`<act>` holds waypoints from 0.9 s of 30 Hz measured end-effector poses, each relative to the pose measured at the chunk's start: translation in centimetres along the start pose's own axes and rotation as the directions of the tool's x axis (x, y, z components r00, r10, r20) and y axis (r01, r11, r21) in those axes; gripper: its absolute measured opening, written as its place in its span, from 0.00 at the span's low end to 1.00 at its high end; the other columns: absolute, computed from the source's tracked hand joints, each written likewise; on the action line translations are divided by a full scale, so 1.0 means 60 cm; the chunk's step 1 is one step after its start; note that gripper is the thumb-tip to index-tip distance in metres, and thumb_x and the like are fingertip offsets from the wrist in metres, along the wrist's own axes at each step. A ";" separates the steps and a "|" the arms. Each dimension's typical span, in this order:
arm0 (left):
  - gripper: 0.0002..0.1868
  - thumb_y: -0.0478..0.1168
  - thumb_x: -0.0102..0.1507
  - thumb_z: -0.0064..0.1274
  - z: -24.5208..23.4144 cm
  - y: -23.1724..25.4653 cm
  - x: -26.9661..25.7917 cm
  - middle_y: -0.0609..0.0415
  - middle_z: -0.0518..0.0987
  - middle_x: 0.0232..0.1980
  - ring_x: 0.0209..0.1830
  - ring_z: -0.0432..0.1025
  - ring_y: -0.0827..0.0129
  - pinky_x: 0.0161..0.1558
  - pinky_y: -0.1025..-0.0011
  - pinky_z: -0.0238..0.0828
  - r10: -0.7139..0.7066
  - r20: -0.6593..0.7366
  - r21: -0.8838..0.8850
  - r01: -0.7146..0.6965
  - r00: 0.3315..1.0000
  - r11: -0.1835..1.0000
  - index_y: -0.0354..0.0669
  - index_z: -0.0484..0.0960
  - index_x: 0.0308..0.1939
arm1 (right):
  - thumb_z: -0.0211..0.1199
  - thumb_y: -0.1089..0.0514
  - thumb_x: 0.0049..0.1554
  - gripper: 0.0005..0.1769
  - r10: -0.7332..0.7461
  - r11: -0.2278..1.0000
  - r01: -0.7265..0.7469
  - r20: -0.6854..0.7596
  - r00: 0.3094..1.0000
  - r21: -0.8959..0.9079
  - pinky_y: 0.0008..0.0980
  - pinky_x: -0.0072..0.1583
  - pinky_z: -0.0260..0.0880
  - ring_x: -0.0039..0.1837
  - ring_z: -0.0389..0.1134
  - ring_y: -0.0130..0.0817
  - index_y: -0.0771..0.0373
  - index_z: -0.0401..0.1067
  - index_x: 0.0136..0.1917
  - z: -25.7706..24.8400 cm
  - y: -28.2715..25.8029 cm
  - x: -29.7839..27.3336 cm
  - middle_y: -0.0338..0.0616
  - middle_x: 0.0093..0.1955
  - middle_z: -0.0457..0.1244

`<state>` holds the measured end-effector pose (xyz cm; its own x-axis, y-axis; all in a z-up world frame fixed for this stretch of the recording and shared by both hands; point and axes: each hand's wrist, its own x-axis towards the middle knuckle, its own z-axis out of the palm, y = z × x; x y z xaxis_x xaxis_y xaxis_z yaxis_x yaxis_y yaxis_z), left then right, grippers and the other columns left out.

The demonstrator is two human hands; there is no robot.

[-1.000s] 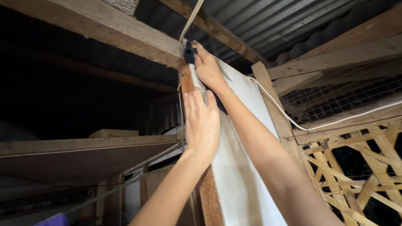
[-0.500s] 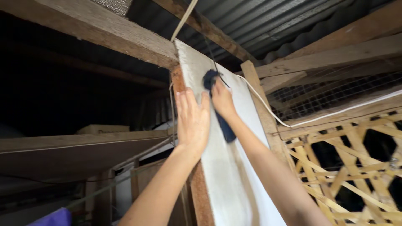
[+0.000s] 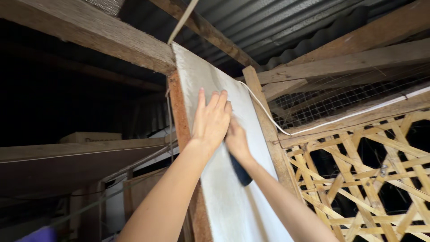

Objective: The person wipes a wooden wall and a vertical wooden beam using a dark cloth. They repeatedly dip the cloth into a metal bucket of water, wring it out, and continue wiping different sections of the wall and beam.

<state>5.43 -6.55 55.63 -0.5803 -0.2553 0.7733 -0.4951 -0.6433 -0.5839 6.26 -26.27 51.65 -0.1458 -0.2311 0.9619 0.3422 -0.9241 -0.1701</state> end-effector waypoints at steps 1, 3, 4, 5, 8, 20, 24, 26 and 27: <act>0.22 0.42 0.60 0.48 0.011 0.009 0.010 0.51 0.70 0.69 0.70 0.62 0.59 0.72 0.42 0.43 0.016 -0.008 0.028 -0.015 1.000 0.999 0.45 0.78 0.59 | 0.45 0.68 0.61 0.29 0.006 1.000 -0.006 0.057 0.998 0.003 0.34 0.71 0.63 0.74 0.65 0.42 0.60 0.64 0.74 -0.004 -0.010 -0.021 0.56 0.70 0.65; 0.25 0.44 0.57 0.49 0.025 0.025 0.029 0.54 0.70 0.69 0.68 0.62 0.61 0.70 0.42 0.44 0.048 -0.021 0.088 -0.046 0.999 0.995 0.50 0.78 0.60 | 0.44 0.70 0.58 0.31 -0.141 0.990 0.141 0.076 0.987 0.000 0.39 0.73 0.58 0.76 0.62 0.48 0.63 0.64 0.74 -0.015 0.002 -0.054 0.61 0.72 0.63; 0.24 0.45 0.60 0.48 0.027 0.032 0.036 0.53 0.70 0.69 0.69 0.62 0.59 0.70 0.41 0.43 0.040 0.164 0.094 -0.056 0.986 0.994 0.51 0.78 0.61 | 0.42 0.73 0.55 0.34 -0.292 0.956 0.293 0.042 0.955 -0.010 0.42 0.75 0.52 0.78 0.58 0.53 0.66 0.63 0.74 -0.028 0.025 -0.070 0.66 0.74 0.60; 0.23 0.45 0.63 0.48 0.026 0.037 0.042 0.51 0.71 0.68 0.69 0.62 0.57 0.71 0.41 0.42 0.028 0.343 0.102 -0.067 0.939 0.992 0.53 0.78 0.63 | 0.40 0.76 0.52 0.38 -0.440 0.898 0.440 0.013 0.898 -0.021 0.46 0.76 0.47 0.79 0.54 0.58 0.68 0.63 0.75 -0.040 0.055 -0.079 0.70 0.77 0.57; 0.19 0.45 0.65 0.49 0.018 0.033 0.030 0.52 0.73 0.66 0.69 0.63 0.55 0.70 0.39 0.44 0.041 0.463 0.136 -0.117 0.885 0.984 0.54 0.81 0.60 | 0.40 0.69 0.55 0.35 -0.077 0.993 0.068 -0.096 0.992 -0.099 0.44 0.72 0.56 0.73 0.63 0.53 0.62 0.63 0.75 -0.087 0.171 -0.085 0.64 0.69 0.64; 0.22 0.45 0.67 0.44 0.014 0.033 0.002 0.55 0.71 0.68 0.72 0.58 0.53 0.68 0.24 0.28 0.009 0.578 0.078 -0.066 0.816 0.995 0.51 0.76 0.65 | 0.49 0.59 0.59 0.27 -0.110 0.985 0.101 -0.057 0.992 -0.138 0.49 0.58 0.70 0.54 0.73 0.59 0.53 0.67 0.71 0.066 0.055 0.252 0.63 0.50 0.70; 0.28 0.49 0.63 0.41 0.007 0.012 -0.029 0.54 0.66 0.74 0.77 0.53 0.53 0.66 0.25 0.23 0.059 0.465 0.030 -0.082 0.884 0.996 0.52 0.73 0.68 | 0.49 0.55 0.63 0.21 -0.091 0.936 0.004 -0.229 0.969 -0.352 0.54 0.63 0.67 0.61 0.69 0.63 0.61 0.74 0.64 0.029 0.197 0.293 0.67 0.55 0.68; 0.24 0.46 0.65 0.41 -0.005 0.010 -0.032 0.52 0.70 0.70 0.75 0.54 0.53 0.67 0.24 0.24 0.090 0.423 0.004 -0.102 0.902 0.995 0.50 0.76 0.64 | 0.51 0.51 0.59 0.24 -0.048 0.945 -0.049 -0.284 0.958 -0.323 0.54 0.62 0.64 0.63 0.67 0.64 0.65 0.72 0.62 0.016 0.249 0.313 0.69 0.57 0.66; 0.22 0.44 0.65 0.41 -0.010 0.007 -0.037 0.50 0.71 0.68 0.75 0.55 0.53 0.68 0.23 0.24 0.107 0.406 -0.015 -0.111 0.907 0.994 0.49 0.78 0.62 | 0.51 0.47 0.61 0.24 -0.038 0.941 -0.044 -0.235 0.971 -0.334 0.54 0.63 0.65 0.64 0.66 0.64 0.66 0.72 0.62 0.023 0.252 0.327 0.69 0.58 0.66</act>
<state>6.08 -5.82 53.52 -0.3172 -0.5940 0.7393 -0.4368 -0.6004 -0.6698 9.83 -44.34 68.26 -0.3728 -0.2603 0.8907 0.0182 -0.9617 -0.2735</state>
